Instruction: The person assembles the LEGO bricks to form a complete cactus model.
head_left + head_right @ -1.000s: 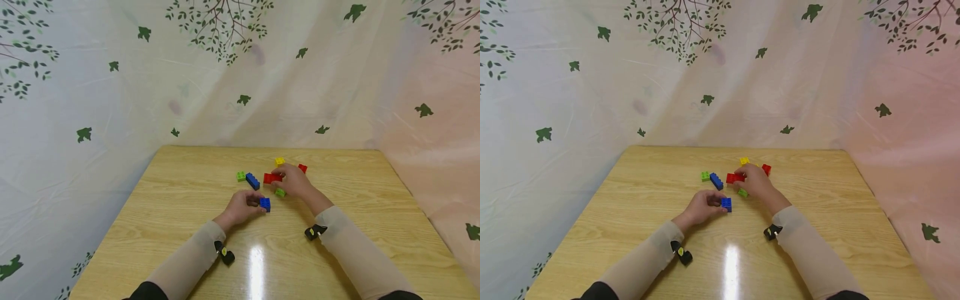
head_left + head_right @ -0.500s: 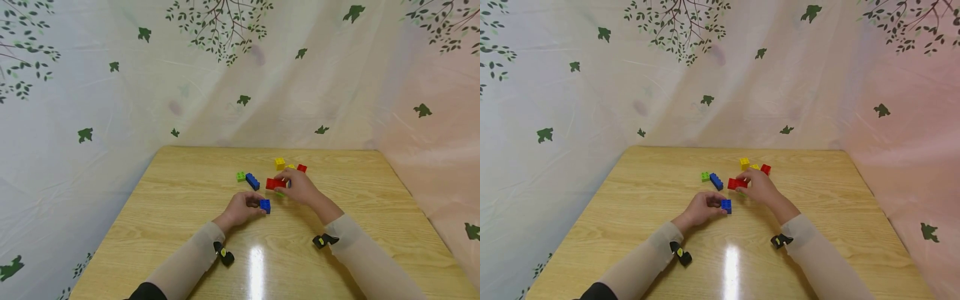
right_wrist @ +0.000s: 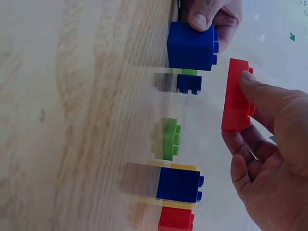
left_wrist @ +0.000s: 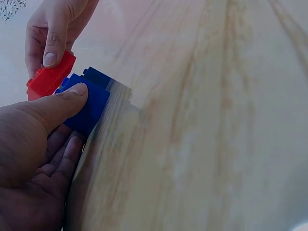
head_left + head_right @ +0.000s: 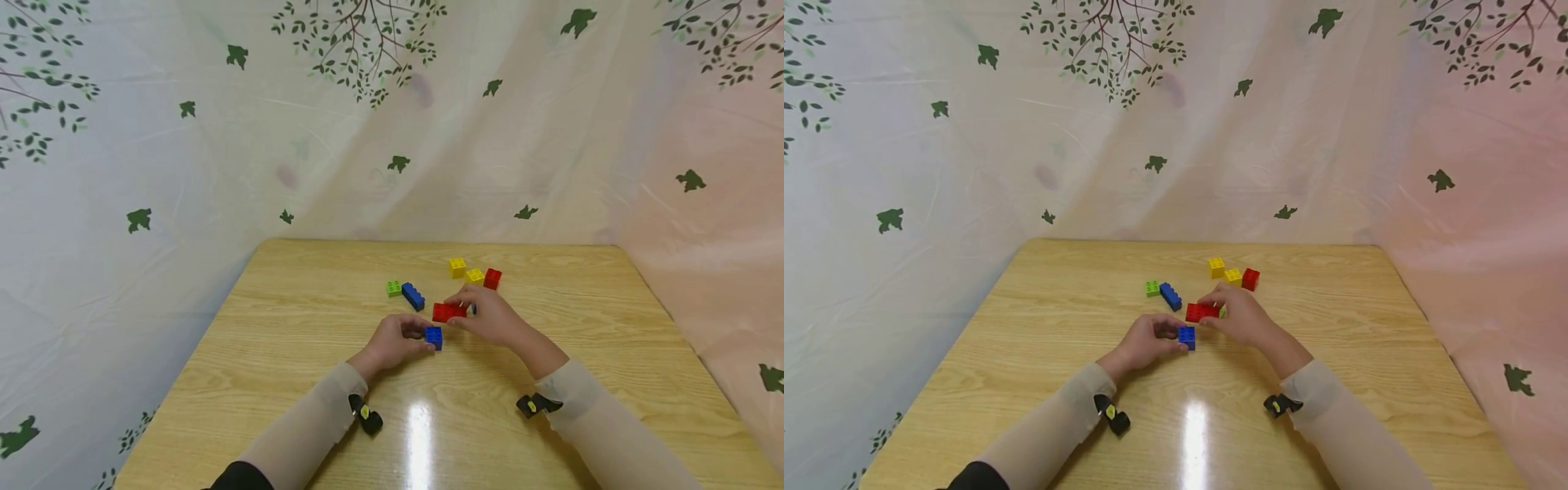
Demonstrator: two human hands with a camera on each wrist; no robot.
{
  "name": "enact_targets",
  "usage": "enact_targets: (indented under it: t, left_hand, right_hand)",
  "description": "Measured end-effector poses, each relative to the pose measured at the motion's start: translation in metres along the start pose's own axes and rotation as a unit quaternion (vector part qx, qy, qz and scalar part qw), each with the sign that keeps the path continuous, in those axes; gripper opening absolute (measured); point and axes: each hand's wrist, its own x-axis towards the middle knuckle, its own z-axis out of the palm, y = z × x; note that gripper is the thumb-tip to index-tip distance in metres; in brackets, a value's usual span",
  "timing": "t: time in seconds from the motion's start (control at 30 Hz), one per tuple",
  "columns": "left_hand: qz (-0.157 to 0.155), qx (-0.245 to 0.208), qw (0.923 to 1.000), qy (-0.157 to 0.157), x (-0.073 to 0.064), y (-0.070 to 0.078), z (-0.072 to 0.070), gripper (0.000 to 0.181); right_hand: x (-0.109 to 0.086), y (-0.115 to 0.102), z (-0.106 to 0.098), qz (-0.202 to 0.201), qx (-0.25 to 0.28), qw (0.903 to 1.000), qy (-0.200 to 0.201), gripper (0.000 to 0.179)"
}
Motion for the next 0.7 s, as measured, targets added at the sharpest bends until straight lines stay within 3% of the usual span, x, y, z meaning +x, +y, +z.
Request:
enact_targets:
  t: [0.7]
  left_hand:
    - [0.001,-0.021,0.9997,-0.01,0.002,-0.004,0.0,0.035]
  right_hand:
    - [-0.01,-0.004,0.014,-0.041,0.008,0.9986,-0.033,0.034]
